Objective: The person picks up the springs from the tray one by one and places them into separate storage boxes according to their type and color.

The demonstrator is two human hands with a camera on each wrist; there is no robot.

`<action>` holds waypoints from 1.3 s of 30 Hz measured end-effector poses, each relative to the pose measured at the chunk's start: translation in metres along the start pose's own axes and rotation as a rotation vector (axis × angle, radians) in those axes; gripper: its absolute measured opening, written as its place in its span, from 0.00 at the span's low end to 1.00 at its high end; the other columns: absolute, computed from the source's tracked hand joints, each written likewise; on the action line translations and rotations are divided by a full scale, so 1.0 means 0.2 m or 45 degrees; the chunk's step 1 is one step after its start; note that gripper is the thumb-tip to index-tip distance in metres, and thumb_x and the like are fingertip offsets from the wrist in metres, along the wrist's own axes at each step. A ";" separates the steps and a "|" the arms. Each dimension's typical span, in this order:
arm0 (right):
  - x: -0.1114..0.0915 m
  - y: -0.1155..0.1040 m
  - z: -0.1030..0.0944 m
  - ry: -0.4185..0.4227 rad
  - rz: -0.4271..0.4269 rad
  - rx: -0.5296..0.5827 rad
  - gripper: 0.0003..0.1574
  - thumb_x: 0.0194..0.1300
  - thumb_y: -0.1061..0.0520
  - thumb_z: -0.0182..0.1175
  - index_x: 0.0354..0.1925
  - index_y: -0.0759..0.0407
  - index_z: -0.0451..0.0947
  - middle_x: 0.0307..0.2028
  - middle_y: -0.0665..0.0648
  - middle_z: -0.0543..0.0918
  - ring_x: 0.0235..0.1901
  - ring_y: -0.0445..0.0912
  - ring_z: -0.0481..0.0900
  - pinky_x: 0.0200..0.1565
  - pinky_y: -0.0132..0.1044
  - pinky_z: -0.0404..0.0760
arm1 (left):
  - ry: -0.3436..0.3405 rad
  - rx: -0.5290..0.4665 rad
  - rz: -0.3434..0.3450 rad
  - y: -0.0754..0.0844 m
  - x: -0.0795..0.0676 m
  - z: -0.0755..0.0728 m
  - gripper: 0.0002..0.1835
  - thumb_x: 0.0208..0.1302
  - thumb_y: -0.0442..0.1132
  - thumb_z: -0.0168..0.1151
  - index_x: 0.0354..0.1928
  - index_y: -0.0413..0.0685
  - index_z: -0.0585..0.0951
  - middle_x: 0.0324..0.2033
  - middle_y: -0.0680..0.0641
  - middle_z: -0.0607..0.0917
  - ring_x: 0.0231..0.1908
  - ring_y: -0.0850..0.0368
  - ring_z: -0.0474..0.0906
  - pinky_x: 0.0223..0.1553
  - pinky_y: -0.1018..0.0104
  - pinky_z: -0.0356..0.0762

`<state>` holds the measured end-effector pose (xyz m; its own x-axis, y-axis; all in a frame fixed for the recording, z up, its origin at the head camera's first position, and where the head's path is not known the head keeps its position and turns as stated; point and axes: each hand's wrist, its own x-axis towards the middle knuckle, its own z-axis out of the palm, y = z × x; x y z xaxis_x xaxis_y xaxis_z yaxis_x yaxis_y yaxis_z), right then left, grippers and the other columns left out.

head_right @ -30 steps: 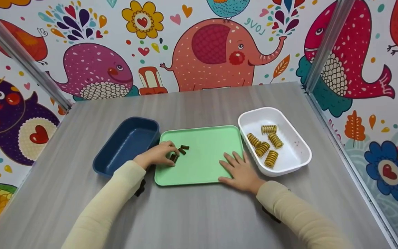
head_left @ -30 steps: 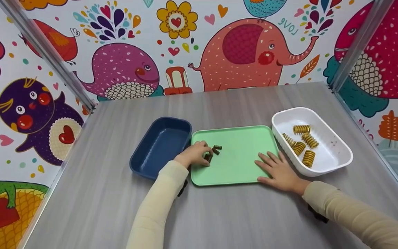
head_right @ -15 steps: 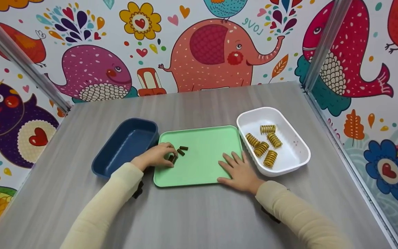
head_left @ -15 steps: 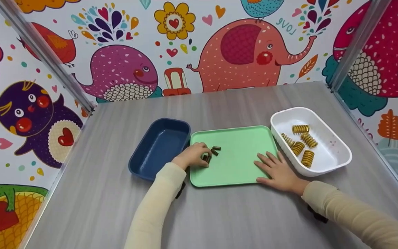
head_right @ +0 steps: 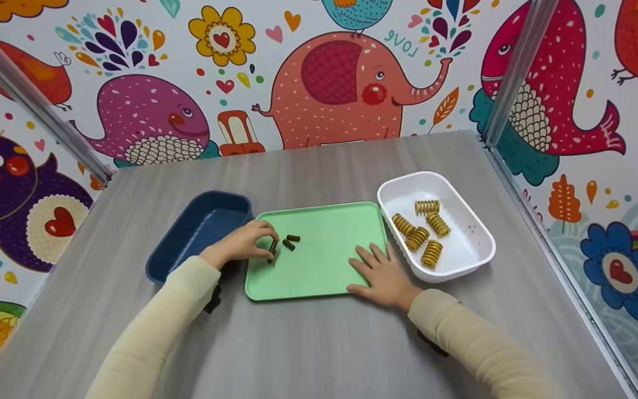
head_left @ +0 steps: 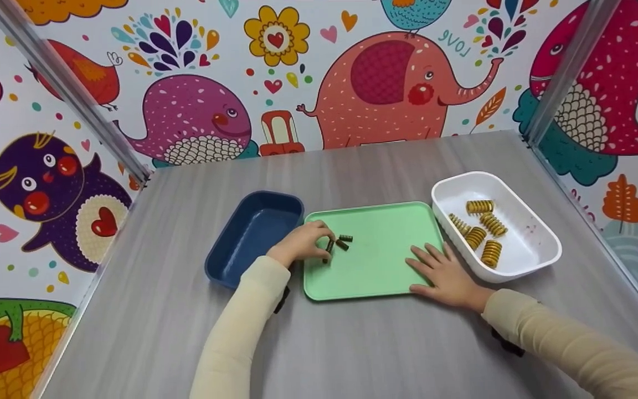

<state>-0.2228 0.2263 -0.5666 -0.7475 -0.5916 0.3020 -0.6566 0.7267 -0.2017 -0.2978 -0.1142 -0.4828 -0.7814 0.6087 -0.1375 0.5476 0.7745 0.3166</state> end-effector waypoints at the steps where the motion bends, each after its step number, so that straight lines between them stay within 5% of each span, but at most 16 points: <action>1: 0.00 0.00 0.00 -0.003 0.002 0.005 0.39 0.57 0.35 0.55 0.60 0.56 0.69 0.63 0.62 0.67 0.62 0.65 0.60 0.59 0.66 0.45 | 0.006 0.000 0.005 0.00 0.00 -0.01 0.21 0.52 0.47 0.68 0.49 0.52 0.79 0.51 0.48 0.75 0.54 0.52 0.70 0.56 0.58 0.67; 11: -0.01 -0.01 0.00 -0.031 0.019 0.024 0.39 0.58 0.37 0.56 0.61 0.55 0.69 0.63 0.62 0.66 0.63 0.64 0.59 0.59 0.65 0.44 | 0.071 -0.049 0.054 -0.05 -0.05 -0.13 0.20 0.54 0.43 0.67 0.50 0.48 0.78 0.52 0.45 0.74 0.54 0.48 0.67 0.55 0.55 0.67; 25: 0.00 0.00 0.00 -0.033 0.009 -0.006 0.39 0.57 0.36 0.56 0.61 0.55 0.69 0.63 0.62 0.66 0.62 0.64 0.60 0.59 0.65 0.45 | 0.183 -0.068 -0.024 -0.18 -0.17 -0.30 0.20 0.54 0.45 0.67 0.49 0.50 0.79 0.58 0.46 0.72 0.59 0.48 0.63 0.59 0.54 0.64; 39: 0.00 0.00 -0.01 -0.034 0.019 0.001 0.39 0.58 0.36 0.55 0.61 0.55 0.69 0.63 0.62 0.66 0.63 0.64 0.59 0.59 0.65 0.45 | 0.143 -0.012 -0.155 -0.30 -0.26 -0.32 0.21 0.53 0.45 0.67 0.49 0.50 0.78 0.60 0.44 0.70 0.60 0.45 0.62 0.59 0.52 0.64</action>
<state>-0.2223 0.2272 -0.5646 -0.7594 -0.5900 0.2742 -0.6457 0.7351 -0.2068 -0.3087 -0.2035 -0.4350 -0.8708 0.4867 -0.0698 0.4442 0.8395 0.3128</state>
